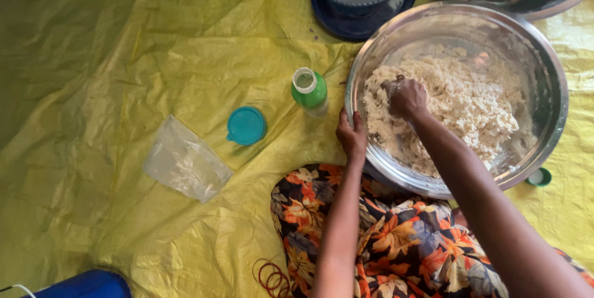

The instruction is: The person mixes a flour and water mixture in a large metal bowl by hand, periodically adding liquid from a green bottle. The person kneads and folds the mixture to form a cohesive dough.

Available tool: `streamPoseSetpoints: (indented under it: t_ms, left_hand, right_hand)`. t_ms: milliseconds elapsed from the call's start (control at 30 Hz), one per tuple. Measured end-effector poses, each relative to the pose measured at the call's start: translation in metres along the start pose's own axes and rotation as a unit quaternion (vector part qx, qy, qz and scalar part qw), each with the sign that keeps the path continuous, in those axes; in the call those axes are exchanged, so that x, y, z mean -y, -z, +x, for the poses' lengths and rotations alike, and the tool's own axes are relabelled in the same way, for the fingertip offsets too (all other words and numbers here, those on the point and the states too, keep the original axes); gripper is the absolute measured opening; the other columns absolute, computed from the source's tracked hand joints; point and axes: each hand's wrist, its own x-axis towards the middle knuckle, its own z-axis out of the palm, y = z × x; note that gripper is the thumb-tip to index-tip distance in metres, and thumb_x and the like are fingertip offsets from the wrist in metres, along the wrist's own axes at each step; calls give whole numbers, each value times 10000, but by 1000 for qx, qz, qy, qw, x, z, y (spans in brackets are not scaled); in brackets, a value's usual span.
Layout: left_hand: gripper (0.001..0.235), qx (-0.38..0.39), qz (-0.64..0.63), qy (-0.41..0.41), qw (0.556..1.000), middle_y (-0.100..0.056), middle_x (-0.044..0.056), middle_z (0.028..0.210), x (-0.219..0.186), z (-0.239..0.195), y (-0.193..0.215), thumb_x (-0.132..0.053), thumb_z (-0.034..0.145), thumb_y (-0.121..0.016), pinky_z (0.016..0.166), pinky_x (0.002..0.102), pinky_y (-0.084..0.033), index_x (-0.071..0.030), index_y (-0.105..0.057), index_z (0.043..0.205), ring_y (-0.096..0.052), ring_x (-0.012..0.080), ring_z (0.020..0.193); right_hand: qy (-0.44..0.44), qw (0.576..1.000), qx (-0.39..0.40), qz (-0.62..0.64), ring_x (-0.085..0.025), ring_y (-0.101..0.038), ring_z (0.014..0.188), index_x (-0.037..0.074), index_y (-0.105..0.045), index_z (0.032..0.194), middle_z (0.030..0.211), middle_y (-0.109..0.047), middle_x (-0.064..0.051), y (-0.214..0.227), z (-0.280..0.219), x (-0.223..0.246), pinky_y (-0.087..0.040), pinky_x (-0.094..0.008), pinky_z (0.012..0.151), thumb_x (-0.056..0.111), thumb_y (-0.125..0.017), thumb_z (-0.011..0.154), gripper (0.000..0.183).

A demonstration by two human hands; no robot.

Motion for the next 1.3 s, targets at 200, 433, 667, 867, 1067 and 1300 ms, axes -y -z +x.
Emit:
streamPoseSetpoints:
  t_ms: [200,433,667,867,1067,1300]
  left_hand:
    - [316,-109,30,-80,990,-750,230,1018,-5,-3,-4,-179,972,-657,775,427,-581,16,-682,1219,-752,350,880]
    - [278,-131,63,-98,985,-746,224,986,0,-1,-6,-187,946,-682,754,457,-560,-7,-715,1155,-726,392,860]
    - [294,-131,79,-95,984,-741,218,990,1,-2,-6,-204,946,-674,731,464,-554,-17,-701,1171,-722,395,859]
    - [278,-127,81,-119,981,-742,207,992,3,-4,-6,-206,972,-656,728,458,-555,-18,-696,1173,-723,383,860]
    - [276,-139,105,-130,976,-735,210,988,2,-4,-5,-208,959,-669,719,468,-549,-16,-698,1156,-710,401,861]
    - [282,-124,124,-110,978,-736,198,1031,-9,-6,-2,-194,959,-670,746,451,-564,-31,-694,1188,-723,372,883]
  right_hand:
    - [-30,996,-47,63,-219,-593,603,244,-562,1437,1021,-675,-154,-19,8,-15,-516,-348,462,-15,-557,825,664]
    - [-54,997,0,49,-191,-543,561,153,-692,1192,787,-657,-84,-52,-28,-48,-447,-347,465,118,-609,824,379]
    - [-142,985,26,97,-144,-391,543,75,-670,1163,734,-560,-58,-35,-44,-86,-311,-279,433,431,-687,969,406]
    - [-144,817,49,557,-128,-641,647,-13,-381,1430,963,-638,-112,19,-39,-157,-579,-236,500,-44,-592,861,608]
    - [-181,937,4,297,-256,-620,798,-36,-586,1340,1045,-686,-247,47,-53,-168,-491,-337,550,-44,-617,963,379]
    - [-131,971,-111,165,-249,-608,740,-37,-618,1187,954,-684,-225,43,-52,-152,-523,-372,566,-49,-563,954,239]
